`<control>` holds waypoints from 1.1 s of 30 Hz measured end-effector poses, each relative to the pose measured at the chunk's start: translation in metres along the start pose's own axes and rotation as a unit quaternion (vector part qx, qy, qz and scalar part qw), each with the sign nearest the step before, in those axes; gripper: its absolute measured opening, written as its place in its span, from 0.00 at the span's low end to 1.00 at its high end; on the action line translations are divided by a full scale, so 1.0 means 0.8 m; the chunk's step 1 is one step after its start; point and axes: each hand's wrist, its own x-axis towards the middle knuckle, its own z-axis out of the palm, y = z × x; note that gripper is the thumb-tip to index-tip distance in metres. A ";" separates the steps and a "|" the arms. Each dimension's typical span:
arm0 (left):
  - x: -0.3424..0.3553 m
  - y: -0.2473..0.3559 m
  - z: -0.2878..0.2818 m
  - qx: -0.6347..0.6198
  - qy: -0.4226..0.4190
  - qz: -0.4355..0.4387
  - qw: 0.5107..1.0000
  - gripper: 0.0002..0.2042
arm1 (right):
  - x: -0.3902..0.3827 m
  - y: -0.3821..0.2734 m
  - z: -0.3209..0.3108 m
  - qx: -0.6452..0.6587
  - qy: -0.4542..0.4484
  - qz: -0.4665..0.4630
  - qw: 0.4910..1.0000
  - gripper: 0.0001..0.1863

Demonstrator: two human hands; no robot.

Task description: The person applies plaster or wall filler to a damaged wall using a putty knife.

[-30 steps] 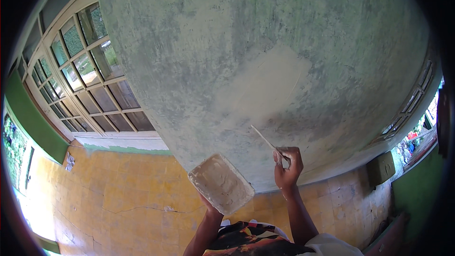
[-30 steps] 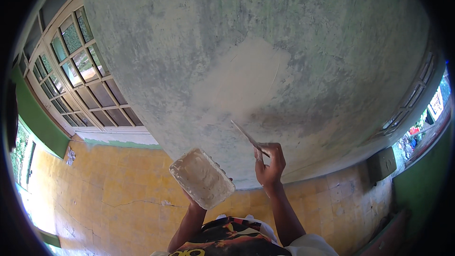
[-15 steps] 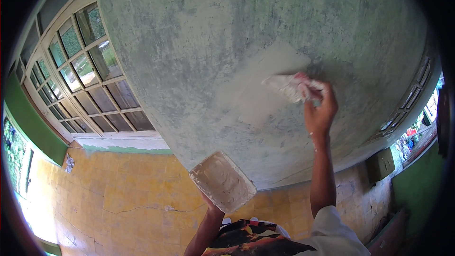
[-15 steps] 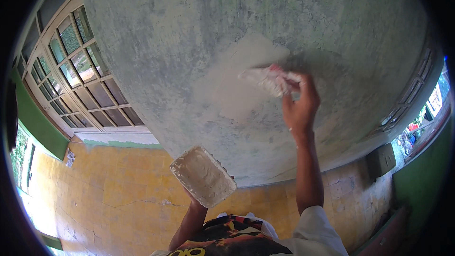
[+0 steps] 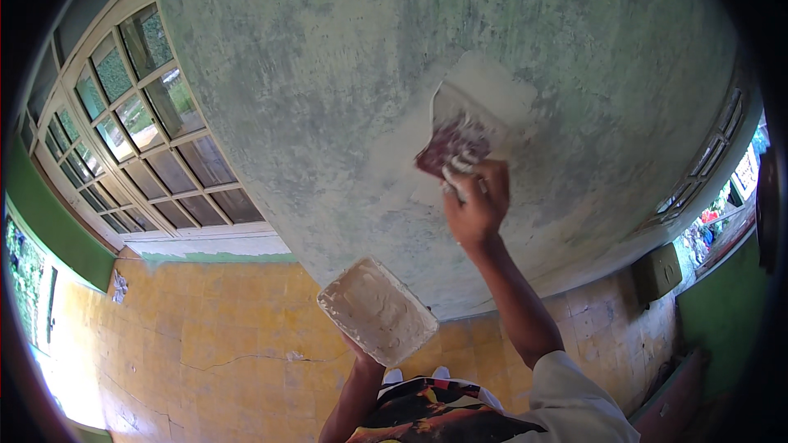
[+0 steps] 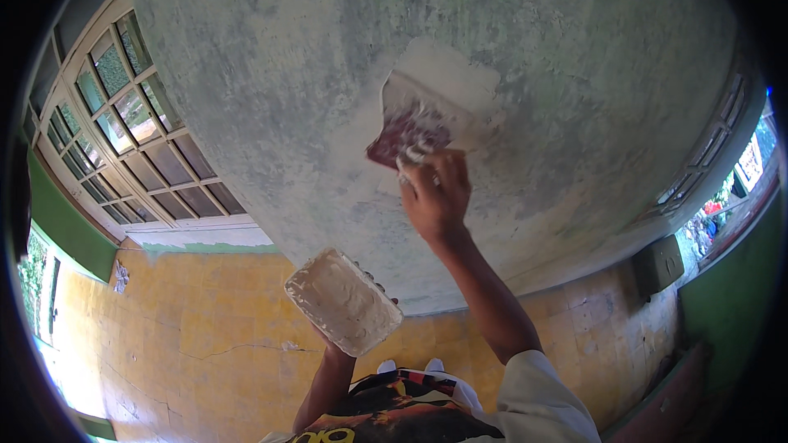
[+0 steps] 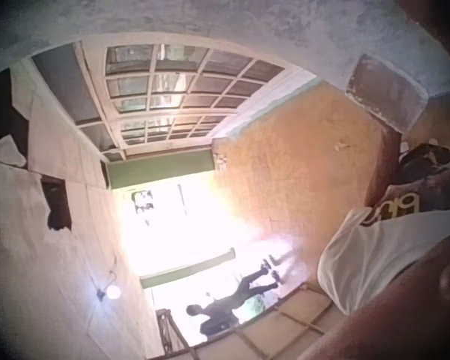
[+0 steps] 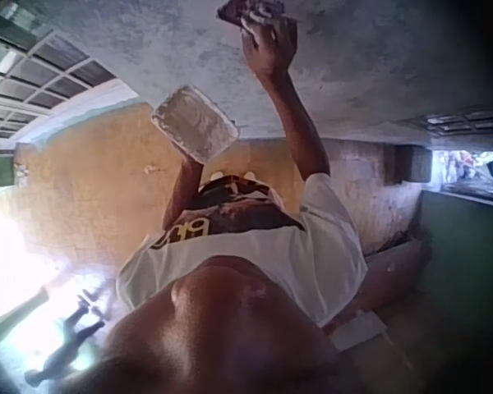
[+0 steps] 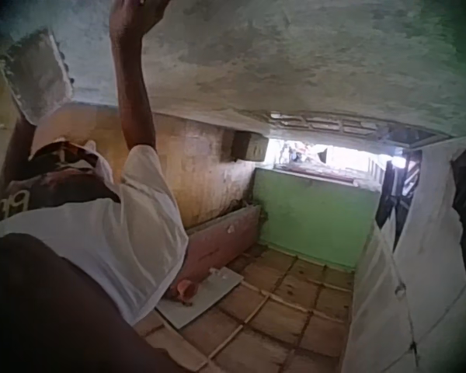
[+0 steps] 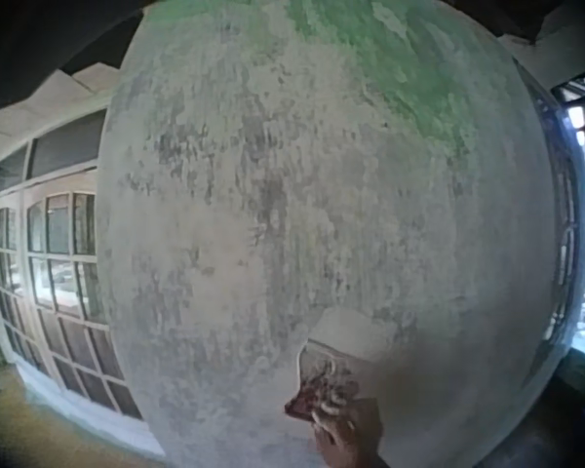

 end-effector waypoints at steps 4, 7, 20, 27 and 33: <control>-0.017 0.015 0.005 -0.009 -0.010 -0.006 1.000 0.50 | -0.081 -0.020 0.022 0.007 -0.055 0.027 0.998 0.15; -0.019 0.028 0.027 0.009 -0.135 -0.022 0.991 0.51 | -0.133 -0.045 0.031 0.004 -0.081 0.044 0.996 0.11; -0.044 0.040 -0.028 0.057 -0.006 0.027 0.998 0.38 | -0.286 -0.136 -0.045 0.119 -0.176 0.399 0.892 0.10; -0.033 -0.023 -0.037 0.057 0.044 -0.062 0.995 0.34 | -0.381 -0.122 -0.186 0.165 -0.030 0.819 0.548 0.10; -0.046 -0.090 -0.032 0.049 0.072 -0.145 0.986 0.35 | -0.376 -0.100 -0.311 0.365 0.140 0.827 0.403 0.14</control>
